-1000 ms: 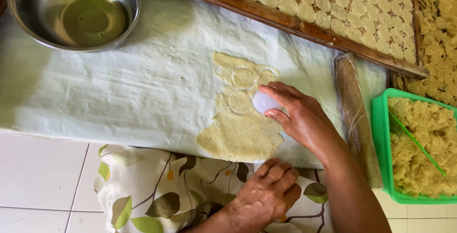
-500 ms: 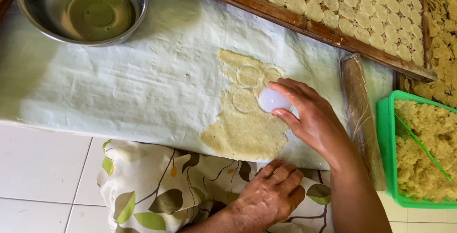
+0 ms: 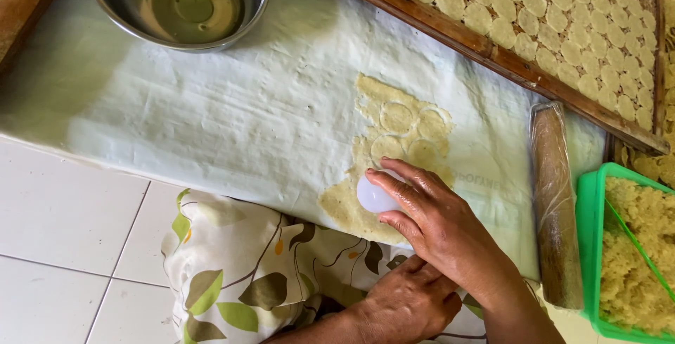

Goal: The person rolls out a sheet of dough on a plastic sheet with a rolling pin, then cuts circles from the flattened dough by pressing a plastic bottle into it.

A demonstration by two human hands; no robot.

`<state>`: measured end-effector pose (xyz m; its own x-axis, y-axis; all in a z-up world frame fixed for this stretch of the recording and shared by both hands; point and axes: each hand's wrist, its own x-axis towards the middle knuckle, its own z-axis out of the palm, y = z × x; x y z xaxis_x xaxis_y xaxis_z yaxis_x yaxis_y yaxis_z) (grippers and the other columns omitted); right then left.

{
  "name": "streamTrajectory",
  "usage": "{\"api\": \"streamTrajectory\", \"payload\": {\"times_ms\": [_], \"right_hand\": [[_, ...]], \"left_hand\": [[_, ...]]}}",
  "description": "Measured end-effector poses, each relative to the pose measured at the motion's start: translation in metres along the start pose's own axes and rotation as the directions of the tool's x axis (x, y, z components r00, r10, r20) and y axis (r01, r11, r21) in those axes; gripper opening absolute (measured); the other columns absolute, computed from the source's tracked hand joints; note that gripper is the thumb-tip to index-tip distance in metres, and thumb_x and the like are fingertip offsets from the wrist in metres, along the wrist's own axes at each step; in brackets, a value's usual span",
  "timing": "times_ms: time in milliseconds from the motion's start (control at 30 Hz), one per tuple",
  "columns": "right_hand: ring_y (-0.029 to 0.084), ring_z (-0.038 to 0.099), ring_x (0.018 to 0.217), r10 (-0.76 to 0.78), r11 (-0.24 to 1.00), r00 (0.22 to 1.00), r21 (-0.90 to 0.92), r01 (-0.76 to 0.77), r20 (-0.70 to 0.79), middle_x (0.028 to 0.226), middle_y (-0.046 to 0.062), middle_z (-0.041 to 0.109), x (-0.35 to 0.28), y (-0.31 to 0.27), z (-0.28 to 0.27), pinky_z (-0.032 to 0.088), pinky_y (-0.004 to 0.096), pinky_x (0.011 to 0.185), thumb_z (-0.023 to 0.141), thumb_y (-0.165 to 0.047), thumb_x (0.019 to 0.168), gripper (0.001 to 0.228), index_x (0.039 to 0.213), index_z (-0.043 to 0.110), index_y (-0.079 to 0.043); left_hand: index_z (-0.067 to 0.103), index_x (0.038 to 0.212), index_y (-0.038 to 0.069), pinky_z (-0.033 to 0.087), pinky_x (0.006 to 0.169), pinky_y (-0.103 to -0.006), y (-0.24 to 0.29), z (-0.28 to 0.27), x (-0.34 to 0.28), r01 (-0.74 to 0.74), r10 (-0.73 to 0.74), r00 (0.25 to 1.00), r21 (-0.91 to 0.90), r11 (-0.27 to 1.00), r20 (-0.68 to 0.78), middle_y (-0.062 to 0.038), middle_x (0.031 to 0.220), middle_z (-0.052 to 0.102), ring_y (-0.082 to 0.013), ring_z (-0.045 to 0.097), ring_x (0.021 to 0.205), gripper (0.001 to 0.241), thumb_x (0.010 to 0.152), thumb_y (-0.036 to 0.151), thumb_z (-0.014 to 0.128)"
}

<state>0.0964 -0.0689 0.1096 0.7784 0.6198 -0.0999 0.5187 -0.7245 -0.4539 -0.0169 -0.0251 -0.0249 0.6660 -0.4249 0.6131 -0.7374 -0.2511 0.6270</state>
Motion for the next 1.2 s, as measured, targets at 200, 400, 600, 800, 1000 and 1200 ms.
{"api": "streamTrajectory", "payload": {"times_ms": [200, 400, 600, 800, 1000, 1200], "right_hand": [[0.033, 0.061, 0.125, -0.055, 0.996, 0.998, -0.076, 0.053, -0.018, 0.143, 0.012, 0.058, 0.001, -0.002, 0.008, 0.053, 0.040, 0.098, 0.075, -0.016, 0.087, 0.054, 0.138, 0.061, -0.013], [0.030, 0.065, 0.120, 0.065, 0.998, 0.997, 0.001, -0.065, 0.034, 0.143, 0.012, 0.061, 0.006, -0.007, 0.003, 0.057, 0.037, 0.095, 0.073, -0.013, 0.087, 0.054, 0.139, 0.061, -0.013], [0.033, 0.064, 0.124, -0.017, 0.999, 1.000, -0.034, 0.018, 0.017, 0.143, 0.013, 0.061, 0.005, -0.007, 0.004, 0.055, 0.040, 0.097, 0.075, -0.012, 0.086, 0.054, 0.138, 0.061, -0.011], [0.033, 0.063, 0.122, 0.075, 0.994, 0.996, -0.080, -0.072, 0.037, 0.143, 0.013, 0.061, 0.006, -0.006, 0.008, 0.053, 0.040, 0.097, 0.076, -0.015, 0.083, 0.056, 0.137, 0.061, -0.014], [0.036, 0.060, 0.128, 0.018, 0.994, 0.999, -0.108, -0.022, -0.035, 0.143, 0.016, 0.059, 0.005, -0.005, 0.011, 0.049, 0.043, 0.104, 0.074, -0.017, 0.086, 0.057, 0.141, 0.058, -0.012], [0.034, 0.060, 0.128, 0.081, 0.995, 0.997, -0.060, -0.081, 0.003, 0.145, 0.013, 0.059, 0.003, -0.005, 0.012, 0.052, 0.040, 0.104, 0.073, -0.016, 0.089, 0.053, 0.140, 0.057, -0.012]], "left_hand": [[0.076, 0.110, 0.000, 0.049, 0.108, -0.0487, 0.000, 0.010, -0.001, 0.061, -0.054, 0.994, -0.072, 0.996, 0.097, -0.017, 0.124, 0.067, -0.0316, 0.062, 0.124, 0.028, 0.091, 0.015, 0.064], [0.075, 0.106, 0.003, 0.049, 0.115, -0.0472, 0.001, -0.001, 0.003, 0.020, -0.020, 1.000, 0.014, 1.000, 0.010, -0.015, 0.127, 0.069, -0.0324, 0.063, 0.127, 0.027, 0.086, 0.017, 0.063], [0.075, 0.104, 0.003, 0.050, 0.110, -0.0481, -0.003, -0.008, 0.006, 0.004, -0.004, 0.992, 0.000, 1.000, 0.125, -0.016, 0.123, 0.069, -0.0307, 0.064, 0.121, 0.030, 0.080, 0.018, 0.065], [0.075, 0.108, 0.004, 0.050, 0.106, -0.0460, -0.005, -0.009, 0.004, -0.037, 0.035, 0.994, 0.019, 0.999, 0.106, -0.013, 0.124, 0.068, -0.0296, 0.064, 0.122, 0.030, 0.082, 0.015, 0.066], [0.075, 0.103, 0.005, 0.049, 0.110, -0.0446, -0.011, -0.017, 0.006, -0.073, 0.066, 0.991, 0.054, 0.996, 0.114, -0.012, 0.122, 0.068, -0.0290, 0.062, 0.122, 0.022, 0.085, 0.015, 0.067], [0.075, 0.096, 0.006, 0.046, 0.108, -0.0433, -0.010, -0.030, 0.005, -0.134, 0.133, 0.983, 0.000, 0.991, 0.126, -0.012, 0.126, 0.068, -0.0308, 0.059, 0.126, 0.020, 0.080, 0.014, 0.066]]}}
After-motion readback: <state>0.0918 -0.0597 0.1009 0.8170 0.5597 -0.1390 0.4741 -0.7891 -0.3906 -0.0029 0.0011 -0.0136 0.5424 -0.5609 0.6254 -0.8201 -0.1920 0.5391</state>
